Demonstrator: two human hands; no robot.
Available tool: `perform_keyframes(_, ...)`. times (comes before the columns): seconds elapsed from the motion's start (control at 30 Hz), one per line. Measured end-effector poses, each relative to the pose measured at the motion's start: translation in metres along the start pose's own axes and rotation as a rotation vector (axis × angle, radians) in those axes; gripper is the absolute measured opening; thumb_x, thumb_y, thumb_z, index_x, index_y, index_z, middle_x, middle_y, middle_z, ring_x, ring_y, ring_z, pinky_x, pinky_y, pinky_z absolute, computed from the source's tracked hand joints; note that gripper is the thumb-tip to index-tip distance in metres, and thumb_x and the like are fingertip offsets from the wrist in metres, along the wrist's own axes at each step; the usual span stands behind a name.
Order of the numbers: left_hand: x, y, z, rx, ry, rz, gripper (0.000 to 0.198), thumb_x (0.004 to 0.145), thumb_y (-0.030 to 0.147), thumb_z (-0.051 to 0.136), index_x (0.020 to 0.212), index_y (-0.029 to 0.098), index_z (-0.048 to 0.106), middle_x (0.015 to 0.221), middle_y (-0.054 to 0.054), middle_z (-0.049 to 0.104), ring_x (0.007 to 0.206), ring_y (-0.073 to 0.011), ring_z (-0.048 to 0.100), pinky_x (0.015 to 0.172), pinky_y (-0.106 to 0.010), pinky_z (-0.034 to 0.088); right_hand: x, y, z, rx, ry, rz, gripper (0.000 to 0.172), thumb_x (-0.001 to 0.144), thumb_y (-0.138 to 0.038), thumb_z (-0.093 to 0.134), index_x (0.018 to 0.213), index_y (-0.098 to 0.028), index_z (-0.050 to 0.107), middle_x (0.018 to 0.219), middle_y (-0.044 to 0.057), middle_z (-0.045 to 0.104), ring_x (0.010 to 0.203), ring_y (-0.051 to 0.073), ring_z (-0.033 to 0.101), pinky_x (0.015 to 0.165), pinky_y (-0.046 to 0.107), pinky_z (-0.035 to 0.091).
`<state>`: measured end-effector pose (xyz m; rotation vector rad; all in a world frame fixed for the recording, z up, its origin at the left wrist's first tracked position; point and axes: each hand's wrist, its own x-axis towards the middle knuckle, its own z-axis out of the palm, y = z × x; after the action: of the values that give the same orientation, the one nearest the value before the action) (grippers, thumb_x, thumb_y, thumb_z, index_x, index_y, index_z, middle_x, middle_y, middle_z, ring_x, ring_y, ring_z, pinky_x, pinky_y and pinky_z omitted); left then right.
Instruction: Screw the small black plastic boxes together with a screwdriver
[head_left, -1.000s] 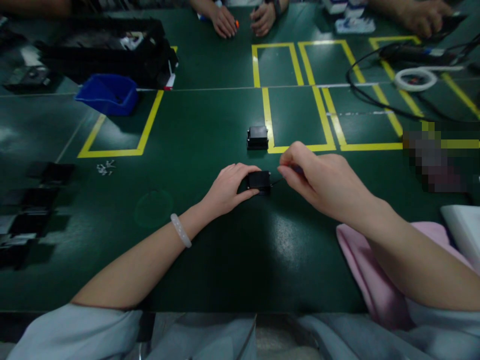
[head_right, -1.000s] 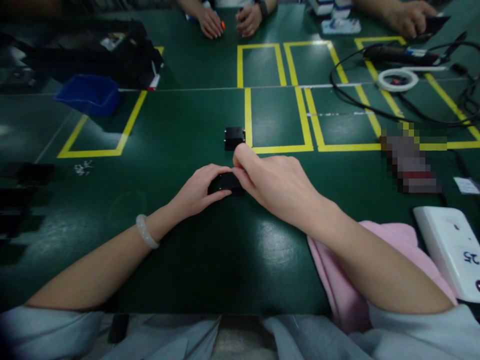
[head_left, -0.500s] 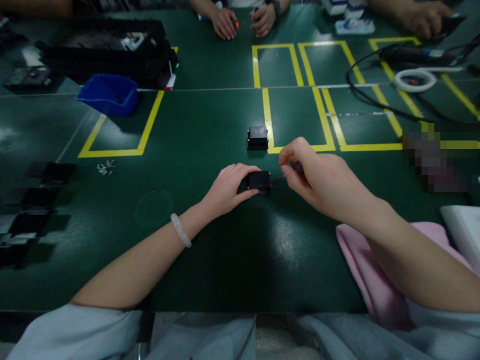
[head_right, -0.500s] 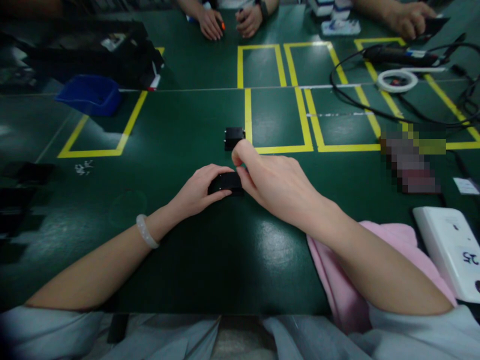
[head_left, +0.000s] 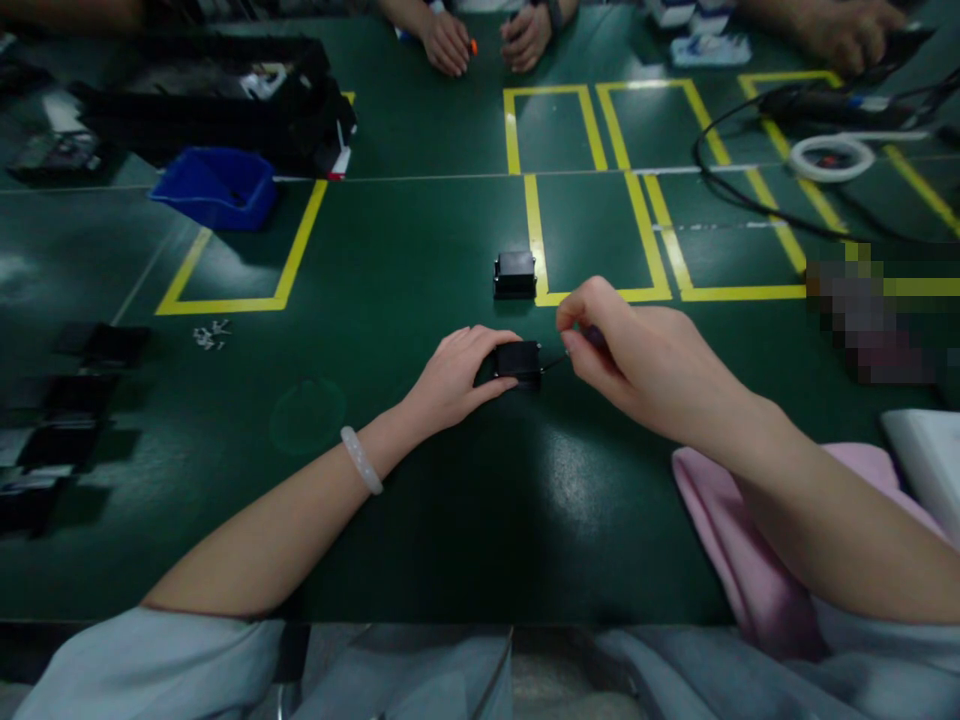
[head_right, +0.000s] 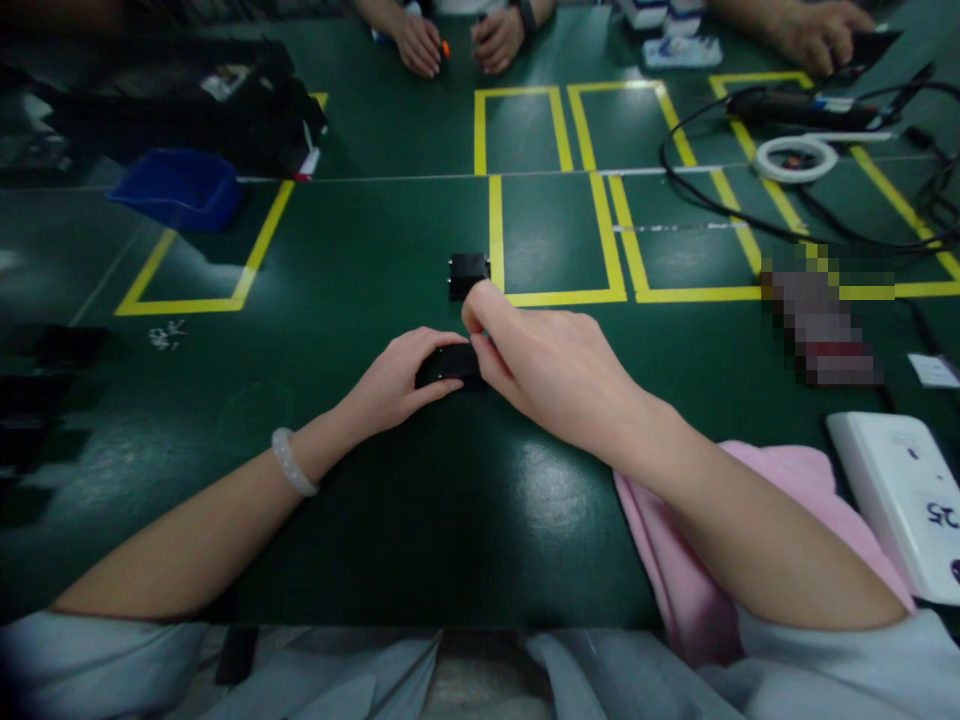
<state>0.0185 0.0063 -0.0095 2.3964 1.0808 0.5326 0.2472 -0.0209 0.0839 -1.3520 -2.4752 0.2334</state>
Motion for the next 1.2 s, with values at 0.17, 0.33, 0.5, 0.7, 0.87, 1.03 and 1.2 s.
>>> perform_keyframes(0.17, -0.0004, -0.0005, -0.0004, -0.001, -0.004, -0.004, 0.038, 0.096, 0.037, 0.060, 0.129, 0.020, 0.051, 0.124, -0.008, 0.063, 0.116, -0.0242, 0.057, 0.104, -0.041, 0.042, 0.0014, -0.0012, -0.0013, -0.029, -0.015, -0.005, 0.020, 0.099, -0.034, 0.040, 0.098, -0.018, 0.052, 0.070, -0.001, 0.061, 0.055, 0.011, 0.055, 0.052, 0.024, 0.029)
perform_keyframes(0.33, -0.0004, -0.0001, -0.0006, -0.002, -0.011, -0.015, 0.037, 0.096, 0.036, 0.060, 0.128, 0.021, 0.051, 0.124, -0.008, 0.062, 0.117, -0.0247, 0.057, 0.104, -0.042, 0.042, 0.0012, -0.0008, -0.0016, 0.001, -0.012, 0.011, 0.015, 0.096, -0.025, 0.041, 0.106, -0.018, 0.051, 0.070, -0.002, 0.061, 0.056, 0.010, 0.055, 0.052, 0.023, 0.030)
perform_keyframes(0.5, 0.0000, -0.0006, -0.0004, -0.002, -0.009, -0.016, 0.038, 0.096, 0.038, 0.059, 0.129, 0.020, 0.051, 0.123, -0.008, 0.063, 0.114, -0.0248, 0.057, 0.101, -0.041, 0.043, 0.0005, -0.0004, -0.0002, -0.027, 0.003, -0.010, 0.020, 0.099, -0.034, 0.040, 0.100, -0.018, 0.052, 0.071, -0.001, 0.061, 0.057, 0.012, 0.055, 0.052, 0.024, 0.030)
perform_keyframes(0.7, 0.0001, -0.0002, -0.0005, -0.003, -0.010, -0.006, 0.037, 0.096, 0.036, 0.060, 0.129, 0.021, 0.052, 0.125, -0.007, 0.062, 0.117, -0.0245, 0.057, 0.104, -0.041, 0.041, 0.0008, 0.0002, -0.0005, -0.007, -0.016, 0.015, 0.016, 0.097, -0.027, 0.041, 0.106, -0.018, 0.051, 0.071, -0.001, 0.061, 0.056, 0.011, 0.055, 0.053, 0.024, 0.030)
perform_keyframes(0.87, 0.0002, 0.0000, -0.0006, -0.004, -0.012, -0.013, 0.037, 0.096, 0.038, 0.058, 0.129, 0.021, 0.051, 0.124, -0.008, 0.063, 0.116, -0.0256, 0.057, 0.103, -0.043, 0.042, 0.0006, -0.0001, -0.0003, -0.018, -0.002, -0.005, 0.018, 0.099, -0.033, 0.040, 0.101, -0.019, 0.051, 0.072, 0.000, 0.063, 0.058, 0.011, 0.056, 0.053, 0.024, 0.029)
perform_keyframes(1.03, 0.0004, -0.0008, -0.0005, -0.003, -0.006, -0.001, 0.037, 0.096, 0.036, 0.060, 0.128, 0.020, 0.052, 0.123, -0.008, 0.063, 0.116, -0.0249, 0.057, 0.104, -0.042, 0.042, 0.0003, 0.0005, -0.0002, -0.016, -0.001, 0.002, 0.015, 0.097, -0.028, 0.042, 0.105, -0.019, 0.051, 0.069, -0.002, 0.062, 0.056, 0.011, 0.056, 0.052, 0.023, 0.030)
perform_keyframes(1.2, 0.0004, -0.0007, -0.0004, -0.002, -0.002, 0.004, 0.037, 0.096, 0.036, 0.060, 0.128, 0.020, 0.052, 0.123, -0.008, 0.063, 0.115, -0.0245, 0.057, 0.103, -0.041, 0.042, -0.0001, 0.0013, 0.0004, -0.019, 0.016, -0.012, 0.015, 0.097, -0.028, 0.043, 0.105, -0.018, 0.051, 0.070, -0.002, 0.062, 0.057, 0.012, 0.057, 0.052, 0.024, 0.031)
